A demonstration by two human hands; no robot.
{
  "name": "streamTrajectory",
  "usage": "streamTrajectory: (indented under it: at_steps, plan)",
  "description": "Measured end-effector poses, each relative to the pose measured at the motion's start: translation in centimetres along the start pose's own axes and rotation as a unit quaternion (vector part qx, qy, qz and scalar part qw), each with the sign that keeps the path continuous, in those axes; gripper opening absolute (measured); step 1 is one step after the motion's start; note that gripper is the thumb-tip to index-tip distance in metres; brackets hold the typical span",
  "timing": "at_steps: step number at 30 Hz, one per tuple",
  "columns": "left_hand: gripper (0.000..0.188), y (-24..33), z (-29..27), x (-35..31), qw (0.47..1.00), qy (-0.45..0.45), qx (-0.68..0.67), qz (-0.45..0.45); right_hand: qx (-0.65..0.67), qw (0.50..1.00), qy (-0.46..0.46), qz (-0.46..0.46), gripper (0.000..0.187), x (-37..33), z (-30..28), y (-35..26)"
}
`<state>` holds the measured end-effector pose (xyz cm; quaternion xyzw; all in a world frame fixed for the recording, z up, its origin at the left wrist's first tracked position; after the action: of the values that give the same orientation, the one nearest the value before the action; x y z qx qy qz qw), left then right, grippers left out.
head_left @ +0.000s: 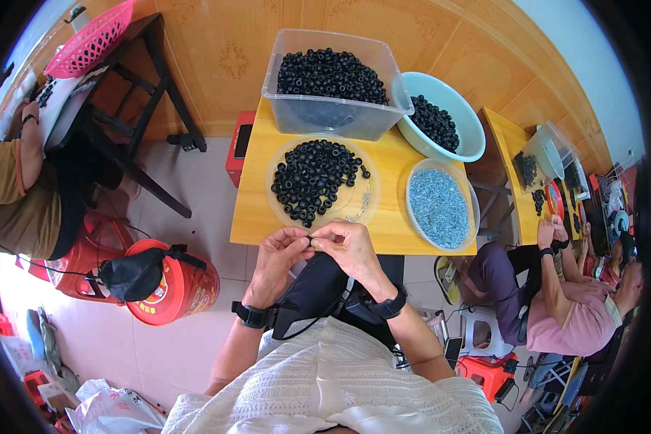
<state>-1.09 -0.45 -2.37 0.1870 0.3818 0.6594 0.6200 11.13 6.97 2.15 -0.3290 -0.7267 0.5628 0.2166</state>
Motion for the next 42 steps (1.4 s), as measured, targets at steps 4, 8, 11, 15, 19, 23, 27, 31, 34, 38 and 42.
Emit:
streamTrajectory:
  at_steps: [4,8,11,15,19,23,27,31,34,38,42]
  plan:
    - [0.011,0.2,0.4,-0.6,0.999,-0.045,0.021,0.008,0.193,0.979,-0.053,0.046,0.005,-0.2,-0.2,0.9]
    - [0.011,0.0,0.2,-0.7,0.996,-0.085,-0.004,-0.019,0.176,0.981,-0.062,0.051,0.007,-0.2,-0.7,1.5]
    - [0.010,0.0,0.3,-0.7,0.993,-0.097,-0.056,-0.023,0.089,0.995,-0.022,0.050,0.010,0.5,-2.7,1.3]
    - [0.011,0.1,-0.4,-0.5,0.991,-0.102,-0.086,-0.004,-0.098,0.989,0.108,0.028,0.007,3.1,-6.8,3.4]
    - [0.012,0.0,-1.1,-0.5,0.988,-0.110,-0.106,0.007,-0.267,0.948,0.166,-0.045,0.013,5.5,-8.1,3.2]
    - [0.013,-0.1,-1.3,-0.4,0.989,-0.102,-0.110,0.005,-0.385,0.909,0.134,-0.085,0.014,7.7,-6.6,2.0]
    - [0.013,0.2,-1.6,-0.4,0.989,-0.096,-0.109,0.008,-0.412,0.902,0.111,-0.061,0.013,8.7,-6.0,2.8]
    - [0.013,0.1,-2.1,-0.4,0.991,-0.077,-0.113,0.014,-0.412,0.901,0.117,-0.073,0.013,8.3,-6.0,2.5]
    - [0.012,0.1,-2.5,-0.3,0.990,-0.076,-0.118,0.027,-0.355,0.922,0.135,-0.078,0.013,7.4,-6.5,2.4]
    - [0.011,0.2,-2.5,-0.2,0.990,-0.067,-0.120,0.024,-0.142,0.979,0.146,-0.019,0.011,5.9,-6.7,2.8]
    - [0.012,0.4,-1.7,-0.1,0.990,-0.077,-0.117,0.010,0.164,0.981,0.104,-0.001,0.008,4.2,-5.6,2.2]
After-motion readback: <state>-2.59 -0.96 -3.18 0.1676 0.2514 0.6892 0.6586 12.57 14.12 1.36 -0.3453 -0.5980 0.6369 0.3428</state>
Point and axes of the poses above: each hand's wrist, its own x-axis towards the middle knuckle, its own z-axis out of the palm, y = z × x, the point moved 4 cm from there along x, towards the middle knuckle, and after that the axes turned 5 degrees about -y, right-handed, at the moved point
